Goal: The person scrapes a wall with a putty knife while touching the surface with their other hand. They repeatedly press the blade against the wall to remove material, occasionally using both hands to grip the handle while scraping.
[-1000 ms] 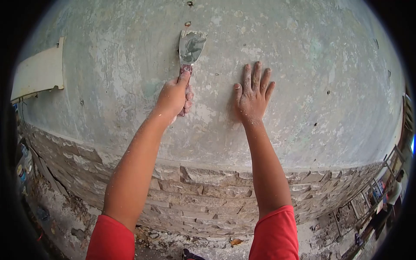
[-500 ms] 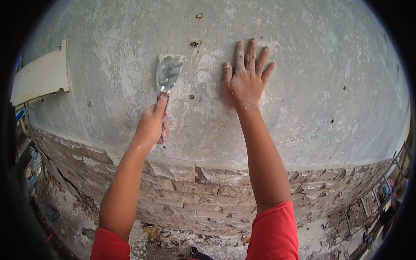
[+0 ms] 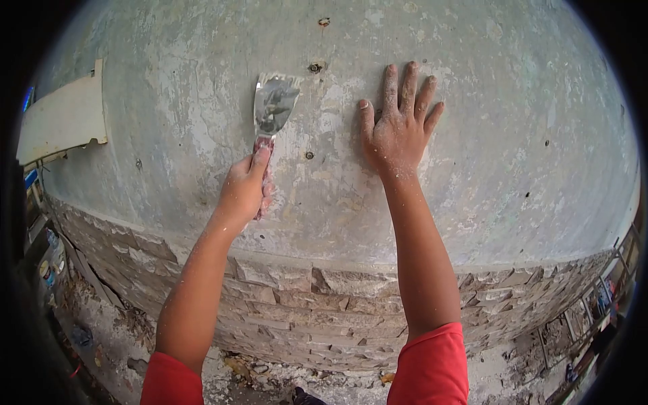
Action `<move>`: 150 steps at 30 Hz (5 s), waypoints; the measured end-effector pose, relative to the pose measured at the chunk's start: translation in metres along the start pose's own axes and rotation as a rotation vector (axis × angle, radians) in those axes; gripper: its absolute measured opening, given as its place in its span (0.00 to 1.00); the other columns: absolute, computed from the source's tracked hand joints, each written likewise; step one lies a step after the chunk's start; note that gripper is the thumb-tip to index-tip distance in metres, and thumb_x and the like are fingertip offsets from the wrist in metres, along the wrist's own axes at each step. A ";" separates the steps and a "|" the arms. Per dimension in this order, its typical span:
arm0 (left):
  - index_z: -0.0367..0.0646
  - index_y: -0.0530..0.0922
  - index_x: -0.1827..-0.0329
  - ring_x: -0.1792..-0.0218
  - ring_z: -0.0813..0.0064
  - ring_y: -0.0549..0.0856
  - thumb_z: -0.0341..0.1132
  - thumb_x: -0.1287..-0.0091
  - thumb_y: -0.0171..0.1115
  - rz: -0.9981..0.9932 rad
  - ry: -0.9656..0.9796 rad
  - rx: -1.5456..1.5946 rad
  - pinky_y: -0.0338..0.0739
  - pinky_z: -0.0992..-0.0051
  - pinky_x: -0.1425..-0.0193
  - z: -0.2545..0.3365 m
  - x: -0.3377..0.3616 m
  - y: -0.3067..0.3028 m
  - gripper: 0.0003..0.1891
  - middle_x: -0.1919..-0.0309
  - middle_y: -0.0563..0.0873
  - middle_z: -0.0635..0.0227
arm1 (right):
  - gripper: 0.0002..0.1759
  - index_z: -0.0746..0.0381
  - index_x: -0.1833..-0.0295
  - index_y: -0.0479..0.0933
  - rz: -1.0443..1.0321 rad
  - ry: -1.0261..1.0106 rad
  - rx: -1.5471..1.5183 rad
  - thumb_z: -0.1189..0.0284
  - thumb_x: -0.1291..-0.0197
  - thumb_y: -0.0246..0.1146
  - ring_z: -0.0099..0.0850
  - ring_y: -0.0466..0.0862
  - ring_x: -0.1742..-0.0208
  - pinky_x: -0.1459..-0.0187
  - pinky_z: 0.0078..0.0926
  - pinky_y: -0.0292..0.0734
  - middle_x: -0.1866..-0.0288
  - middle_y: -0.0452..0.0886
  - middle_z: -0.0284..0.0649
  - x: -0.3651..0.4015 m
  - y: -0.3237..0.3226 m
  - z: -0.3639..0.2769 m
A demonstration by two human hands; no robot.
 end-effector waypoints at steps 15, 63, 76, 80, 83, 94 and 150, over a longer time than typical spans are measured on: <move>0.38 0.77 0.70 0.81 0.72 0.77 0.58 0.28 0.47 -0.004 0.192 -0.575 0.72 0.67 0.71 0.081 -0.034 -0.043 0.29 0.84 0.75 0.66 | 0.37 0.51 0.23 0.54 -0.006 -0.010 -0.027 0.47 0.33 0.46 0.48 0.37 0.19 0.26 0.58 0.28 0.19 0.43 0.39 0.000 0.000 -0.001; 0.43 0.67 0.71 0.89 0.82 0.70 0.54 0.25 0.45 -0.063 -0.137 0.383 0.66 0.78 0.84 -0.166 0.015 -0.220 0.24 0.85 0.69 0.74 | 0.35 0.41 0.25 0.59 -0.124 -0.472 -0.036 0.41 0.36 0.47 0.33 0.43 0.19 0.22 0.41 0.27 0.20 0.51 0.29 -0.004 0.046 -0.342; 0.41 0.67 0.62 0.85 0.85 0.72 0.49 0.23 0.43 -0.357 -0.154 0.567 0.67 0.81 0.81 -0.164 0.010 -0.236 0.18 0.80 0.74 0.73 | 0.39 0.54 0.25 0.58 -0.219 -0.094 -0.158 0.51 0.37 0.58 0.44 0.43 0.19 0.24 0.49 0.34 0.19 0.47 0.42 0.091 0.052 -0.365; 0.42 0.69 0.53 0.78 0.87 0.74 0.44 0.22 0.45 -0.335 -0.188 0.599 0.69 0.82 0.76 -0.181 0.034 -0.244 0.14 0.76 0.75 0.74 | 0.28 0.65 0.35 0.69 -0.576 0.327 -0.894 0.60 0.36 0.57 0.52 0.68 0.31 0.32 0.49 0.60 0.30 0.64 0.57 0.201 0.017 -0.392; 0.39 0.73 0.56 0.73 0.87 0.74 0.42 0.25 0.51 -0.309 -0.095 0.499 0.70 0.81 0.69 -0.179 0.035 -0.243 0.13 0.73 0.76 0.75 | 0.30 0.67 0.31 0.63 -0.614 0.672 -1.158 0.67 0.35 0.58 0.44 0.75 0.39 0.48 0.35 0.76 0.37 0.71 0.56 0.247 0.009 -0.410; 0.40 0.80 0.59 0.57 0.66 0.77 0.42 0.38 0.64 0.119 0.763 -0.362 0.70 0.64 0.50 -0.093 -0.001 -0.300 0.14 0.62 0.78 0.63 | 0.32 0.64 0.28 0.62 -0.501 0.645 -0.808 0.77 0.38 0.61 0.34 0.80 0.74 0.70 0.30 0.74 0.65 0.82 0.48 0.244 0.015 -0.386; 0.45 0.47 0.22 0.22 0.59 0.43 0.57 0.44 0.62 0.303 1.163 -1.022 0.36 0.52 0.21 0.030 -0.090 -0.289 0.51 0.22 0.46 0.62 | 0.28 0.51 0.29 0.62 -0.307 0.372 -0.243 0.67 0.33 0.55 0.52 0.81 0.78 0.76 0.45 0.74 0.78 0.79 0.53 0.029 0.008 -0.353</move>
Point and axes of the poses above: each hand's wrist, its own x-axis away from the middle knuckle, its own y-axis out of the palm, z = x × y, the point moved 10 cm from there along -x, towards the middle knuckle
